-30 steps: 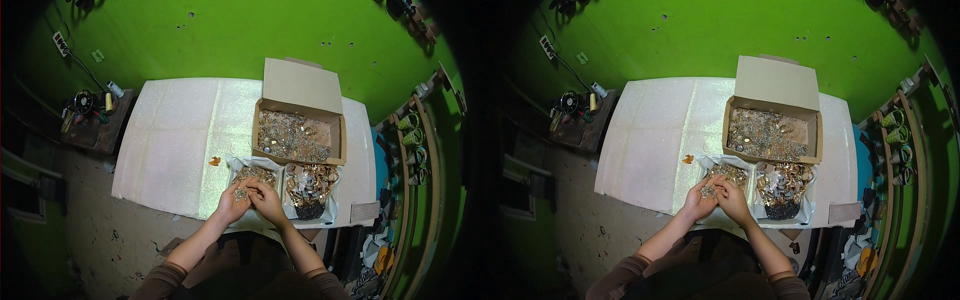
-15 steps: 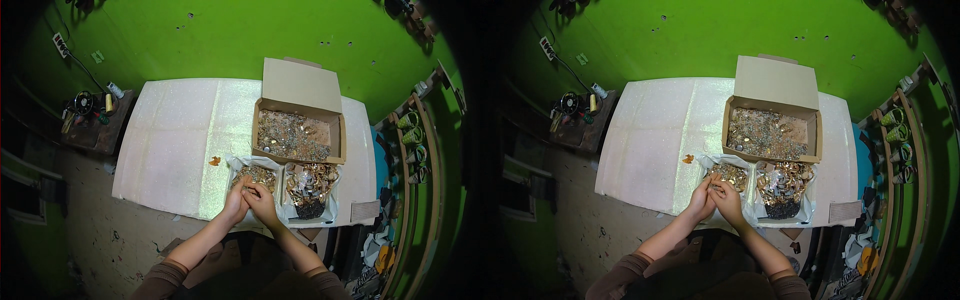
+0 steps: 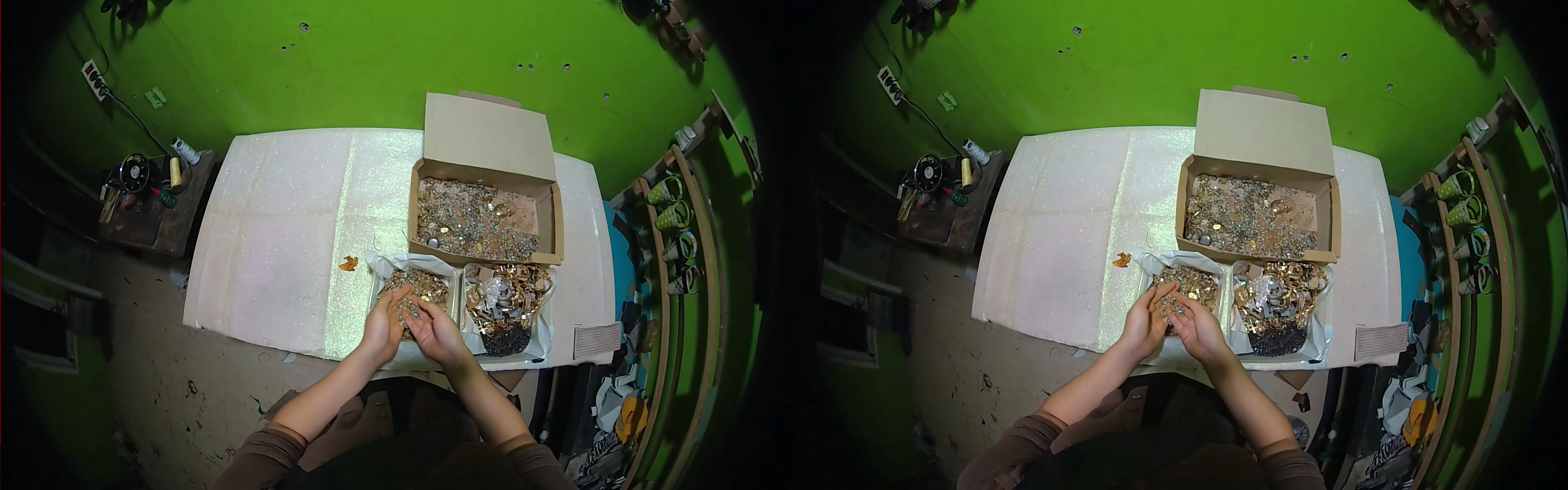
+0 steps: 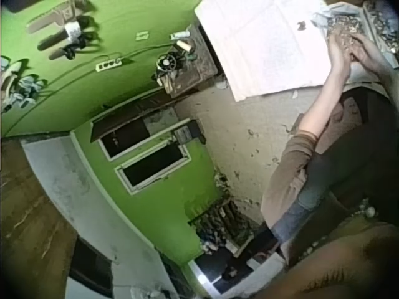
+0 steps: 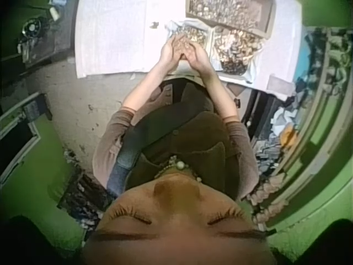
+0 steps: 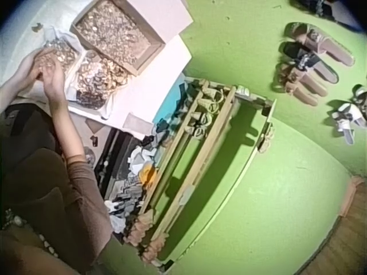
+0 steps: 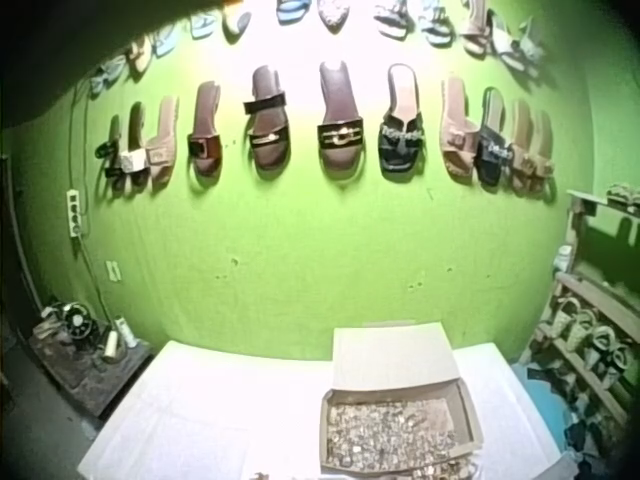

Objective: Sorting and inspecting small metal decorative components for shoes.

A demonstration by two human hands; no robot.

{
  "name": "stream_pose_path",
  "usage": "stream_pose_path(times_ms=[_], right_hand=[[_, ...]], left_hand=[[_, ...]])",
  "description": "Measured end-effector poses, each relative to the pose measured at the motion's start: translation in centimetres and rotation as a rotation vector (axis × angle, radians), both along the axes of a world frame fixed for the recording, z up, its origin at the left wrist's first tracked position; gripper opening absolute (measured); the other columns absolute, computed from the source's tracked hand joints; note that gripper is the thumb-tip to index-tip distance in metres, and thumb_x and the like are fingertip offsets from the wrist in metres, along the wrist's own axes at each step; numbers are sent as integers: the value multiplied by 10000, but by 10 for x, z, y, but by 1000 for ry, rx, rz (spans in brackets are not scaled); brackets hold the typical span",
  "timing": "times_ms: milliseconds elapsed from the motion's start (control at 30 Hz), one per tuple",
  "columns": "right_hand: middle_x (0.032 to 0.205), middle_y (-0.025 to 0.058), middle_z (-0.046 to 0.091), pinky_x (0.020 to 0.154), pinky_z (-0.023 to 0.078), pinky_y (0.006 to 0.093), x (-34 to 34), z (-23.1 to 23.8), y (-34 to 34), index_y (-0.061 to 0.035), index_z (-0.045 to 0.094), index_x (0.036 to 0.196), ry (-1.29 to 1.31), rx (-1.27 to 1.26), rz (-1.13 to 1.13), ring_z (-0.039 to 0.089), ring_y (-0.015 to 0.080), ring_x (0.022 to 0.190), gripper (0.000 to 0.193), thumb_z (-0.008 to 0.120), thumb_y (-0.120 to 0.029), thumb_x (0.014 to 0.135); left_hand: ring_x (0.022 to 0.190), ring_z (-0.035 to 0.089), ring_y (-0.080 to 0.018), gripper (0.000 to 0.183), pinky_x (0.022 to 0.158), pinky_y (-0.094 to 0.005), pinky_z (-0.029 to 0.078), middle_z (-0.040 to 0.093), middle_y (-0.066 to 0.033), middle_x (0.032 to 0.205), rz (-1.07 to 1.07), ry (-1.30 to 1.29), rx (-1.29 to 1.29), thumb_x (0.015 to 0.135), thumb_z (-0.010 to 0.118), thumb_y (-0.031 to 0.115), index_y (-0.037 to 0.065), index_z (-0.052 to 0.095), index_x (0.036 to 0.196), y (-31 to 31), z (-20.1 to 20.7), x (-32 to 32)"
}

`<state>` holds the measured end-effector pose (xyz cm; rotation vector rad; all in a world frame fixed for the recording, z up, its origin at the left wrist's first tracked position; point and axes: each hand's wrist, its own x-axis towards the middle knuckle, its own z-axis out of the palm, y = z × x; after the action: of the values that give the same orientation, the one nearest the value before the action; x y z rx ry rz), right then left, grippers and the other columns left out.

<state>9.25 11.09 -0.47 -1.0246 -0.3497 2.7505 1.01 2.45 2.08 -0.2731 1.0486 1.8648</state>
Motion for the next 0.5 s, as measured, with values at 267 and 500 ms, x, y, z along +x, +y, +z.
stream_pose_path(times_ms=[267, 500], right_hand=[[1152, 175, 538, 953, 482, 328, 5, 14, 32, 104, 453, 1210, 12, 110, -16, 569, 261, 1062, 317, 444, -34, 924], [1220, 197, 517, 945, 488, 344, 2, 20, 36, 118, 398, 1279, -2, 168, 25, 548, 293, 1135, 385, 397, 42, 901]], left_hand=[[1166, 509, -194, 449, 965, -310, 437, 494, -128, 1332, 36, -255, 153, 989, 288, 236, -41, 425, 1314, -18, -12, -27], [1240, 447, -203, 457, 1011, -326, 401, 454, -126, 1371, 52, -231, 159, 987, 291, 232, -40, 399, 1337, -22, -12, -30]])
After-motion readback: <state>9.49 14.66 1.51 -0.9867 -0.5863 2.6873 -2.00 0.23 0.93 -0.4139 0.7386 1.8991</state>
